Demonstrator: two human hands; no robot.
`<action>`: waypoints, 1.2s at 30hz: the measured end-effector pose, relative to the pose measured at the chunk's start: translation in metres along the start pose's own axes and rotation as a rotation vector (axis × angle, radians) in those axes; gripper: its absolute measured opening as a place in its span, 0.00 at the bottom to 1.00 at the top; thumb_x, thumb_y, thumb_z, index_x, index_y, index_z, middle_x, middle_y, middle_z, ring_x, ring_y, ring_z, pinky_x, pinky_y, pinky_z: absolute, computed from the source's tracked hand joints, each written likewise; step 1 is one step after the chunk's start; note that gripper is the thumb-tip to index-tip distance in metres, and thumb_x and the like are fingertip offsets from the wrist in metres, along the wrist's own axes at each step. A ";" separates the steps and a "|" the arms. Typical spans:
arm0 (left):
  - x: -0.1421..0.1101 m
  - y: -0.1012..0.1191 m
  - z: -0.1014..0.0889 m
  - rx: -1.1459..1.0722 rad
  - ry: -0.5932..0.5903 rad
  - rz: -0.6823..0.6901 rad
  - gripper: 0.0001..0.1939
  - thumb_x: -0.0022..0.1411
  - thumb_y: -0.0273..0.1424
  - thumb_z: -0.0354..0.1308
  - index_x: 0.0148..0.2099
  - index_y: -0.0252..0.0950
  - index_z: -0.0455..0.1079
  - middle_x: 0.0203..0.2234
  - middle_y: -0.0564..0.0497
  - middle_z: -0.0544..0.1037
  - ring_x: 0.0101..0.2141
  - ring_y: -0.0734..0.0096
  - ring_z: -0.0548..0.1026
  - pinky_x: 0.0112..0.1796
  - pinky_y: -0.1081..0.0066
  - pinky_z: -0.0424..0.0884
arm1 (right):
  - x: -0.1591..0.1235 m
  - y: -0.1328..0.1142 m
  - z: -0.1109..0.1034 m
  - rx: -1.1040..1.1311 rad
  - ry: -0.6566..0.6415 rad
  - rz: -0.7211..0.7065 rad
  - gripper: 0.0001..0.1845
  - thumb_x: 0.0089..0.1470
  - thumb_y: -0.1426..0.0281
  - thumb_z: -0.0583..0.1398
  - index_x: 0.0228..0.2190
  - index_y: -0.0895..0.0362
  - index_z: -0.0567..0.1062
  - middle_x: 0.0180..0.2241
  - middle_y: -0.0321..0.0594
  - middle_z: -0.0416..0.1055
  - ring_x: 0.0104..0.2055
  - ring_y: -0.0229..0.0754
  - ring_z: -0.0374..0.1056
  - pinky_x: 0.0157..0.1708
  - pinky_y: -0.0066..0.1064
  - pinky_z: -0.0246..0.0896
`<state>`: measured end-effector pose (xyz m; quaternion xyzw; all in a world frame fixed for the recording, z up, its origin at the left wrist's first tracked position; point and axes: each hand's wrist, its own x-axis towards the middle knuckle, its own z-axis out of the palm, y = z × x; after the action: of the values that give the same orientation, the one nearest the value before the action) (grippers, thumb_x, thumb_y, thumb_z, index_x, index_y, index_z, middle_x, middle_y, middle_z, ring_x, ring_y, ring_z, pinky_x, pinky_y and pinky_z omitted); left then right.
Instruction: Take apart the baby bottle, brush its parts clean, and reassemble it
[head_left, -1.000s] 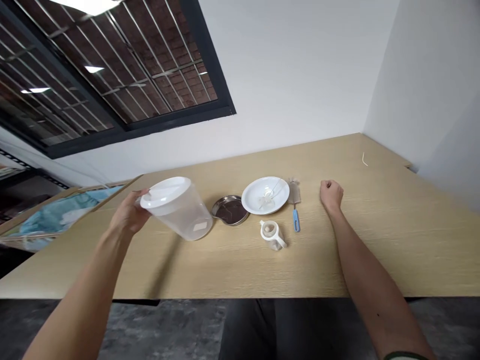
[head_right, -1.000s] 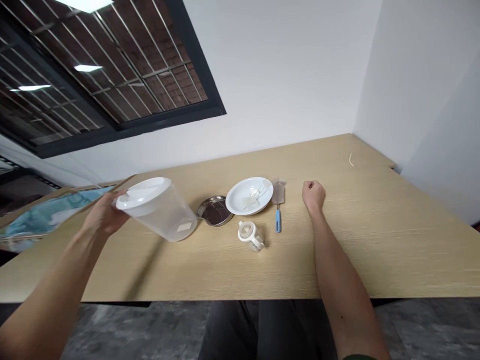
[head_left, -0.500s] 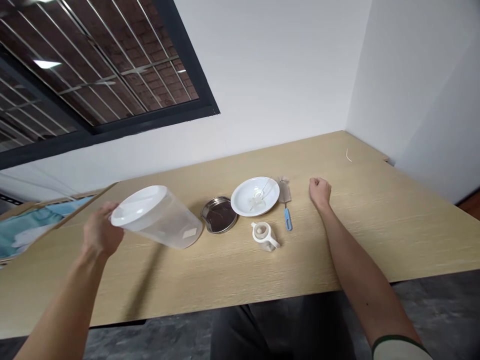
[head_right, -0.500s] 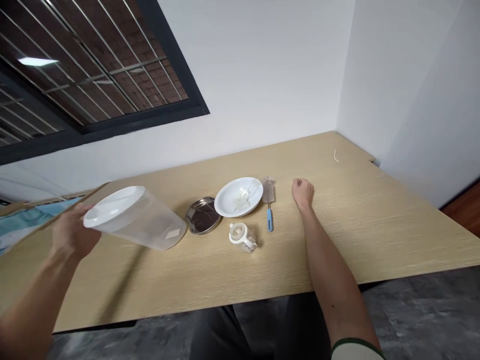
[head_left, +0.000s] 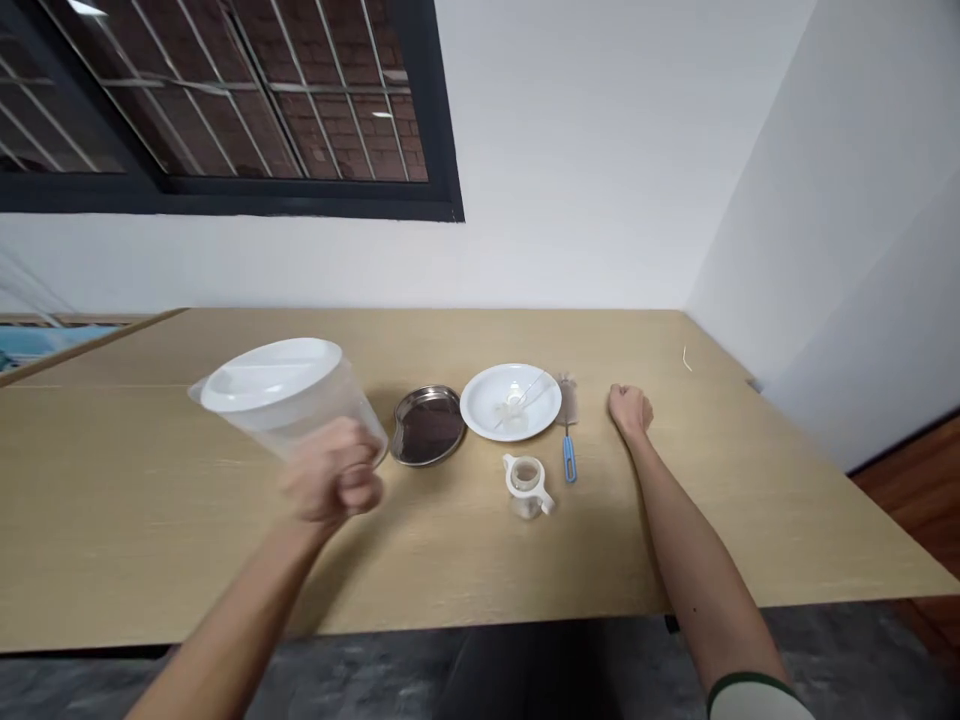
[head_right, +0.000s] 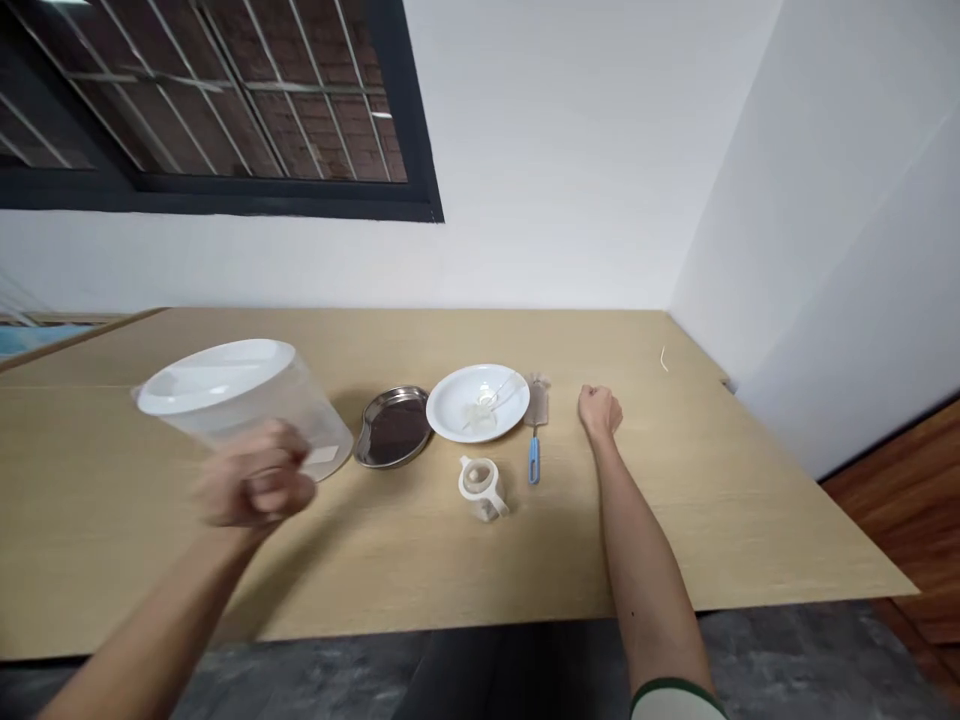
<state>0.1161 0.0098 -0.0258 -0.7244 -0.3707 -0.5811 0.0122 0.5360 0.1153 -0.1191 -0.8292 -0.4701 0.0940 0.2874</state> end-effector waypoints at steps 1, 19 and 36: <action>-0.002 -0.001 0.017 -0.020 -0.047 0.129 0.21 0.60 0.48 0.53 0.23 0.41 0.52 0.11 0.58 0.57 0.13 0.73 0.59 0.18 0.68 0.60 | -0.003 -0.003 0.000 -0.027 -0.021 -0.019 0.23 0.60 0.62 0.48 0.31 0.60 0.79 0.33 0.56 0.76 0.35 0.49 0.72 0.35 0.33 0.59; -0.038 -0.010 0.079 -0.035 -0.379 0.421 0.13 0.62 0.17 0.45 0.31 0.40 0.52 0.18 0.57 0.61 0.18 0.71 0.59 0.23 0.68 0.53 | -0.017 -0.014 0.013 -0.262 -0.150 -0.315 0.14 0.69 0.67 0.45 0.42 0.55 0.70 0.42 0.44 0.76 0.42 0.44 0.71 0.35 0.30 0.52; -0.051 0.004 0.082 -0.059 -0.685 0.353 0.13 0.68 0.24 0.41 0.29 0.39 0.53 0.18 0.54 0.67 0.19 0.70 0.65 0.24 0.66 0.57 | -0.024 -0.018 0.017 -0.268 -0.160 -0.416 0.12 0.68 0.68 0.47 0.39 0.55 0.68 0.40 0.41 0.74 0.39 0.42 0.69 0.33 0.31 0.46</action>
<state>0.1845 0.0169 -0.0940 -0.9293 -0.2059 -0.3047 -0.0335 0.5021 0.1089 -0.1257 -0.7353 -0.6599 0.0354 0.1500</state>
